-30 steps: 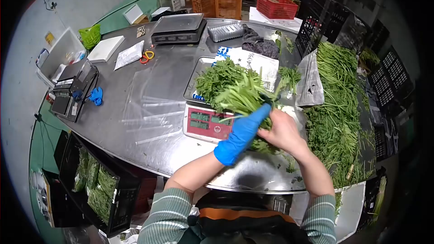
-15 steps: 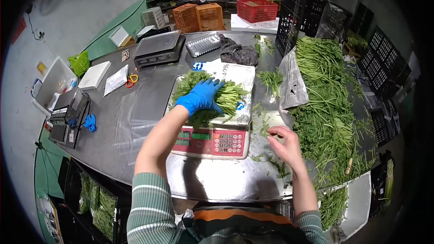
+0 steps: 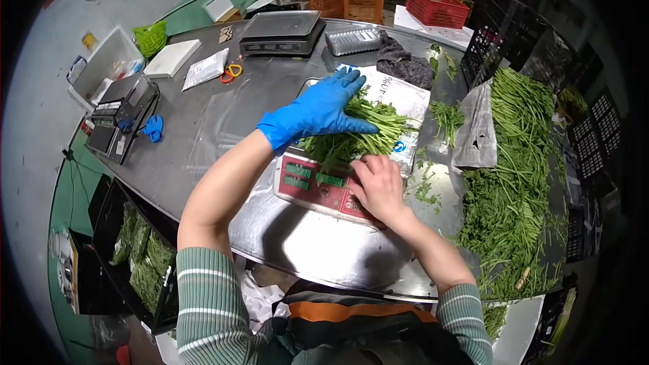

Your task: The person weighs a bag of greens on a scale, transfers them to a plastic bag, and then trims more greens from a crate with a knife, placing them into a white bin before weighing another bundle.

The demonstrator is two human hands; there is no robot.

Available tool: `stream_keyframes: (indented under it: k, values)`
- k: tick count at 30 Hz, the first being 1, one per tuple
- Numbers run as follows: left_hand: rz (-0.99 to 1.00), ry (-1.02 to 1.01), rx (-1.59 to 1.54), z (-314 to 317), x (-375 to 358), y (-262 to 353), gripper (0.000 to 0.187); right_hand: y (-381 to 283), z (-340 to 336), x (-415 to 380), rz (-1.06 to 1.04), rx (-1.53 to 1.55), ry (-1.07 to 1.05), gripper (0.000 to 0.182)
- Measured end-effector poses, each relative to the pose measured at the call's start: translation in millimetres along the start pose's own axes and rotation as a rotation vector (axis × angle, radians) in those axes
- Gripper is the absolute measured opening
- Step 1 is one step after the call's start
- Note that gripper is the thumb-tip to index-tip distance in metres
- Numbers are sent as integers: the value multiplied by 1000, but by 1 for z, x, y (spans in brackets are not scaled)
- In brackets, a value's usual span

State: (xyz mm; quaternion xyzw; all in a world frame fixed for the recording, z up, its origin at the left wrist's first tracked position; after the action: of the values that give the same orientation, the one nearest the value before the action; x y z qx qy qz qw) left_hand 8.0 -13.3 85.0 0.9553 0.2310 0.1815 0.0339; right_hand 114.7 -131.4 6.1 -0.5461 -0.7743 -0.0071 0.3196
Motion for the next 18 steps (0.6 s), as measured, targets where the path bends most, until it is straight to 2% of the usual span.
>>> stream_keyframes:
  k: [2,3,5,6,8,9,10,11,12,13,14,15,16,18]
  values:
    - [52,-36,63,13,-1,-1,108,13,10,11,12,-167,-5,26]
    - [-2,-141,112,18,-1,2,112,29,25,13,-4,-276,9,16]
    - [-23,-252,103,37,-2,3,115,47,32,13,-12,-225,-148,14]
    - [-15,-309,94,50,-4,3,113,44,16,18,-32,-172,-120,9]
    - [8,-460,140,70,-4,12,109,46,-22,34,-5,-66,-54,6]
    - [94,-314,144,79,0,10,95,47,-41,42,10,-107,-68,6]
    - [105,-315,145,72,10,13,95,49,-56,49,4,-143,-32,6]
    - [-23,-433,-76,72,19,11,86,54,-65,54,4,-182,7,7]
    - [-146,-549,-297,74,27,10,76,63,-64,58,79,-194,-70,15]
    - [-221,-538,-323,82,33,0,66,63,-65,61,21,-257,81,21]
    - [-176,-464,-402,86,40,-5,65,64,-61,63,-41,-325,232,28]
    - [-131,-388,-477,89,45,-13,63,69,-47,61,3,-216,158,45]
    - [-84,-275,-715,101,50,-25,62,67,-38,58,9,-173,114,52]
    - [-292,-155,-943,131,54,-56,61,83,-8,51,44,-50,-75,62]
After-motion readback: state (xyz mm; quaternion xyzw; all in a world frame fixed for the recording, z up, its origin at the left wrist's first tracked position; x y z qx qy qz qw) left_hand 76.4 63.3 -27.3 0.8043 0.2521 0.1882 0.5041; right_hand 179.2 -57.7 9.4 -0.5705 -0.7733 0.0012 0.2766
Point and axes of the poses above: each hand's wrist, its own x-axis towards the middle knuckle, its own z-axis out of the palm, y = z × x, the point moved 5 cm from there along x, towards the middle knuckle, and after that the axes turned 11 degrees about z, right-handed, at the moved point
